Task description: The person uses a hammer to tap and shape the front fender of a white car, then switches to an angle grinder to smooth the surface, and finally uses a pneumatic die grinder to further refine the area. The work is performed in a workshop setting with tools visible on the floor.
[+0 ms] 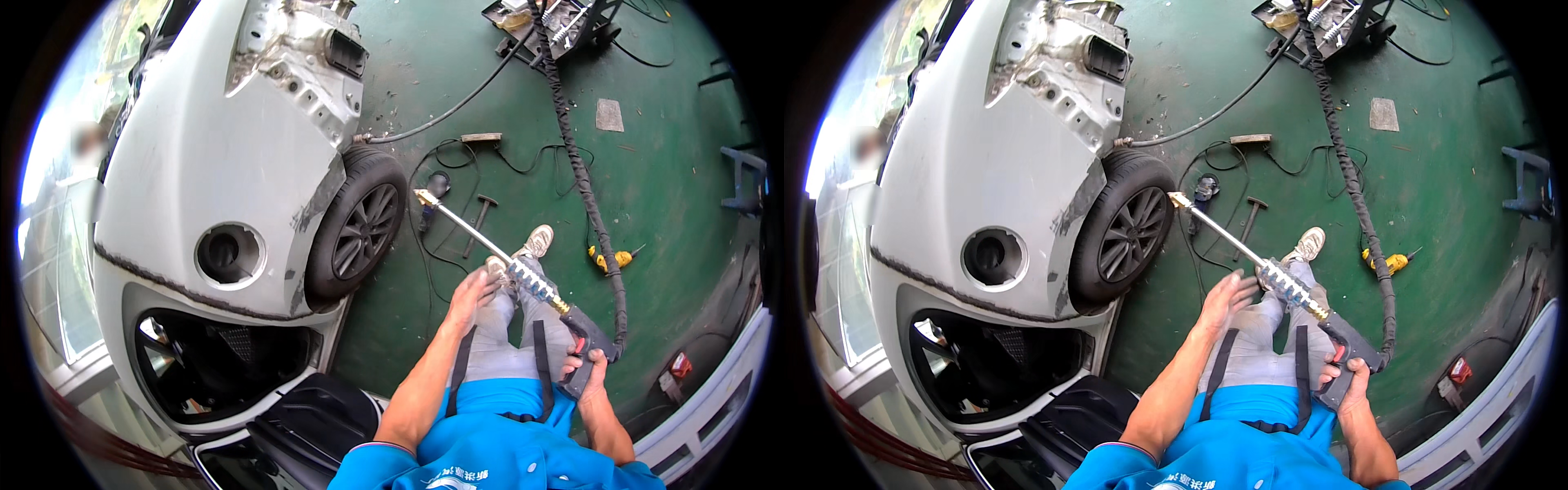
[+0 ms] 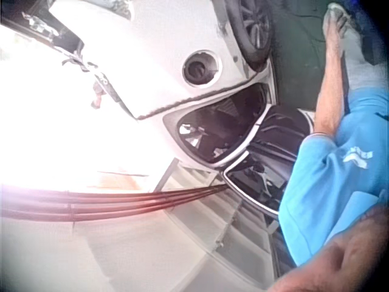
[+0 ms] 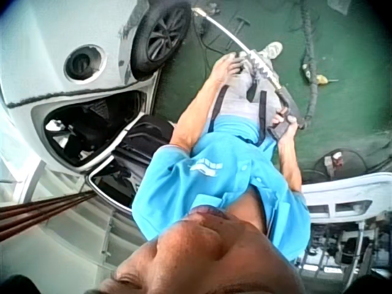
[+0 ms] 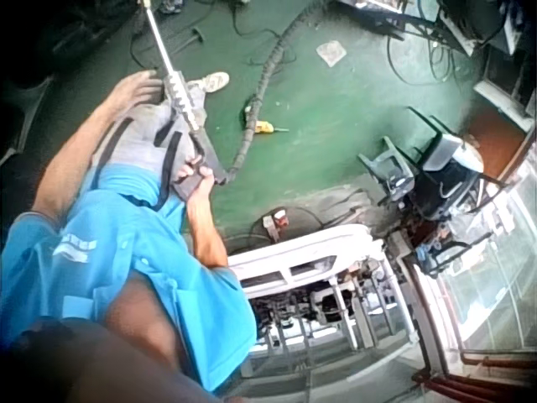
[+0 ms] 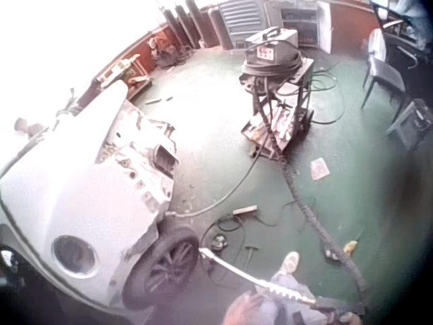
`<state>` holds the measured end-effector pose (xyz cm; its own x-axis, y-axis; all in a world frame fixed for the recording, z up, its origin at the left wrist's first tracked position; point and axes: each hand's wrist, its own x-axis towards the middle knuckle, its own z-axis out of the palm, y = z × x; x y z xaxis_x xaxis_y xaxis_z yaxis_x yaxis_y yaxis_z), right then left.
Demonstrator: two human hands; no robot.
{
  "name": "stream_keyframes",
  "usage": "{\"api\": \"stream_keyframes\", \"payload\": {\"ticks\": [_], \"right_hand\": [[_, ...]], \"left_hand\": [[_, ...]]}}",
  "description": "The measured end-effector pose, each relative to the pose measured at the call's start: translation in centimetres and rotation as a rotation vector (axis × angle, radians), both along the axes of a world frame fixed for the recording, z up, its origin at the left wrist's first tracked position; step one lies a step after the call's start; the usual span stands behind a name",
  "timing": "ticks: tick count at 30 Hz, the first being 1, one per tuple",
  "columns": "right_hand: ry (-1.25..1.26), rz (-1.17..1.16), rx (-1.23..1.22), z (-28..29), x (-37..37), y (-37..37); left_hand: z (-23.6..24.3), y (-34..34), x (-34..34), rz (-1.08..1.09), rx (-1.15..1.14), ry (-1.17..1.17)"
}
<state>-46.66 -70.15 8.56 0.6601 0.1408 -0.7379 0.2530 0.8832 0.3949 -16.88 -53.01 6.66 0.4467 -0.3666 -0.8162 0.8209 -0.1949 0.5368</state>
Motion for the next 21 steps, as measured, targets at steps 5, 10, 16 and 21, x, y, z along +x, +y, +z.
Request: {"api": "stream_keyframes", "payload": {"ticks": [5,10,16,21], "right_hand": [[0.007,0.193,-0.009,1.5,2.9,-0.7],[-0.081,0.356,-0.199,1.4,7.5,-0.1],[-0.067,0.349,-0.202,-0.5,10.6,2.8],[-0.050,0.287,-0.104,-2.0,12.8,6.5]], "left_hand": [[-0.2,-2.1,2.9,0.387,-0.113,0.005],[0.4,-0.1,5.2,0.625,-0.027,-0.116],[1.4,1.5,9.3,0.560,0.050,-0.158],[1.3,2.6,12.0,0.475,0.088,-0.245]]}}
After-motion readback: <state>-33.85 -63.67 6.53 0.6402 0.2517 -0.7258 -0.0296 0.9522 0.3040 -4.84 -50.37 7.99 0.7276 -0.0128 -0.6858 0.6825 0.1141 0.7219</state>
